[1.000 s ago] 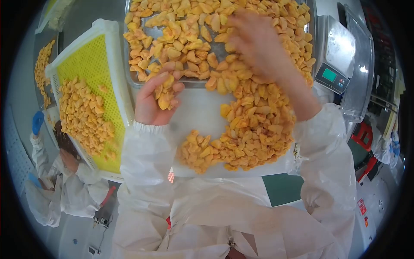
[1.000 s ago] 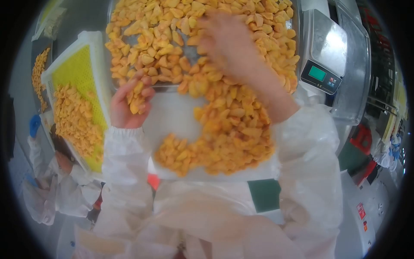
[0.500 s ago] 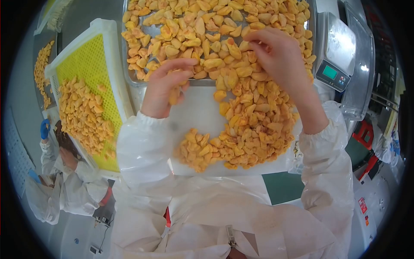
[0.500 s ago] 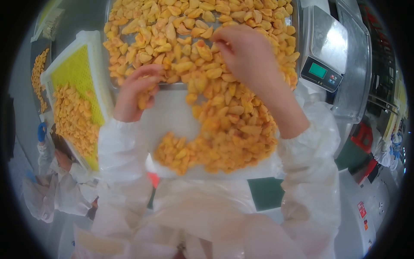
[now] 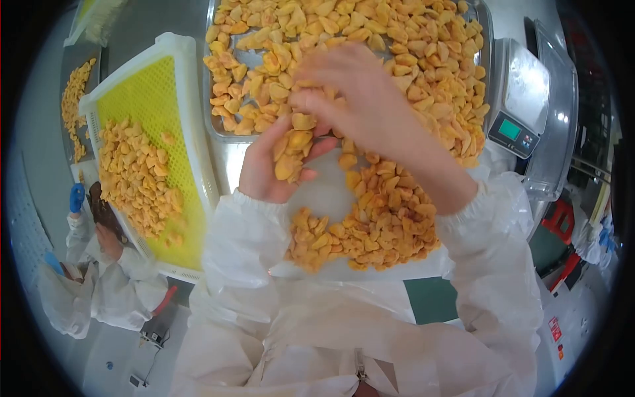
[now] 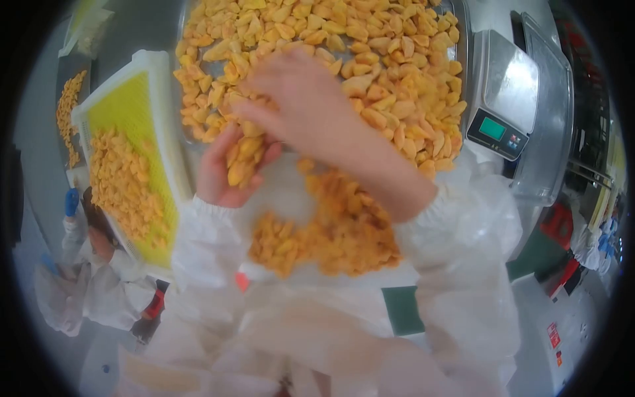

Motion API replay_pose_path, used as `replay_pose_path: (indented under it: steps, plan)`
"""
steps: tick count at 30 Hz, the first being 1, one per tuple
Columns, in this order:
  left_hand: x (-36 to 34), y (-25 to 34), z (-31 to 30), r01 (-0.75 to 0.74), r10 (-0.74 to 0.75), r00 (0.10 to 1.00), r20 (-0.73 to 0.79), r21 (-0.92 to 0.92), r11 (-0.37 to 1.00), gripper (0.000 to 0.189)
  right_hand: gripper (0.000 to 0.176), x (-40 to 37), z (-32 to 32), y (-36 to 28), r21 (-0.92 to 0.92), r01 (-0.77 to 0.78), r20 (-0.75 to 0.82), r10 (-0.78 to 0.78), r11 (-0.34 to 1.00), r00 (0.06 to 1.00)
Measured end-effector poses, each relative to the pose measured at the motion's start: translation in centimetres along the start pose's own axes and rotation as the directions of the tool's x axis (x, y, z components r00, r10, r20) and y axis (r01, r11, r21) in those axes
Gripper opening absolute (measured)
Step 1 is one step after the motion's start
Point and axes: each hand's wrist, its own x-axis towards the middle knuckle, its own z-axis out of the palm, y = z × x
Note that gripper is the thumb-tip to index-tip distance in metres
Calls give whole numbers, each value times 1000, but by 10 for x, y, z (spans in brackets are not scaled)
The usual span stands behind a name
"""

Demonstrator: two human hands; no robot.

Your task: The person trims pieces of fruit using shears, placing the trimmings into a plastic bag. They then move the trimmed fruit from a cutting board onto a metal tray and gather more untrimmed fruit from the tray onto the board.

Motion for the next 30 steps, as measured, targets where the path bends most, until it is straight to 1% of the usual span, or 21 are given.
replay_pose_path:
  steps: [1, 3, 4, 5, 7, 8, 11, 13, 14, 15, 17, 18, 19, 20, 21, 23, 24, 26, 29, 30]
  plan:
    - [-2, 0, -6, -21, 21, 1000, 3, -40, 999, 37, 35, 16, 2, 16, -217, -22, -108, -2, 976, 994]
    - [-5, -1, -17, -52, 52, 999, -3, -99, 994, 33, 35, 44, 13, 62, -409, -37, -213, -56, 912, 975]
    - [-5, 0, -20, -62, 62, 998, -8, -117, 991, 30, 35, 51, 17, 72, -499, -56, -266, -91, 865, 960]
    - [-5, 5, -24, -73, 72, 997, -13, -131, 989, 27, 34, 45, 26, 75, -557, 22, -253, -195, 830, 948]
    - [-7, 11, -34, -69, 62, 997, -44, -181, 981, 23, 32, 26, 21, 46, -393, 49, -36, -69, 918, 997]
    - [-7, 12, -39, -64, 53, 997, -58, -214, 975, 21, 31, 17, 16, 36, -308, 45, 92, -17, 950, 996]
    - [-1, 17, -53, -84, 86, 996, 2, -203, 976, 19, 23, 11, 1, 45, -348, -51, 79, 83, 936, 993]
    - [4, 14, -60, -49, 50, 999, -3, -238, 970, 20, 19, 34, -2, 47, -254, -220, -68, 209, 942, 975]
    - [5, 13, -62, -31, 29, 1000, -9, -254, 967, 20, 17, 46, 0, 50, -193, -302, -136, 279, 934, 951]
    - [4, 12, -61, -38, 35, 999, -18, -234, 971, 22, 16, 57, 10, 56, -173, -229, -198, 194, 958, 961]
    - [3, 9, -53, -49, 45, 999, -26, -191, 980, 26, 14, 80, 28, 67, -156, -80, -330, 24, 985, 944]
    - [2, 10, -49, -47, 42, 999, -33, -159, 986, 30, 21, 91, 29, 69, -313, -16, -303, -83, 950, 949]
    - [-1, 11, -45, -45, 40, 998, -42, -128, 991, 33, 29, 102, 29, 70, -459, 48, -258, -185, 887, 948]
    - [-3, 13, -41, -44, 39, 998, -51, -99, 994, 36, 29, 105, 30, 71, -499, 59, -234, -200, 865, 951]
    - [-5, 16, -39, -59, 55, 998, -39, -122, 991, 38, 29, 108, 31, 72, -537, 71, -211, -215, 840, 954]
    - [-10, 21, -37, -90, 88, 996, -16, -174, 981, 43, 15, 108, 33, 75, -423, -16, -222, -87, 906, 971]
    - [-10, 24, -31, -127, 123, 992, -32, -229, 965, 43, 15, 101, 33, 60, -314, -25, -177, -33, 949, 984]
    - [-4, 29, -20, -200, 191, 980, -61, -343, 918, 45, 17, 74, 26, 15, -100, -62, -65, 56, 993, 996]
    - [11, 25, -28, -356, 309, 932, -189, -323, 877, 47, 18, 53, 37, 4, 11, 173, 91, -173, 985, 981]
    - [11, 25, -32, -329, 310, 944, -112, -383, 863, 47, 19, 58, 35, 19, -146, 157, -2, -159, 977, 987]
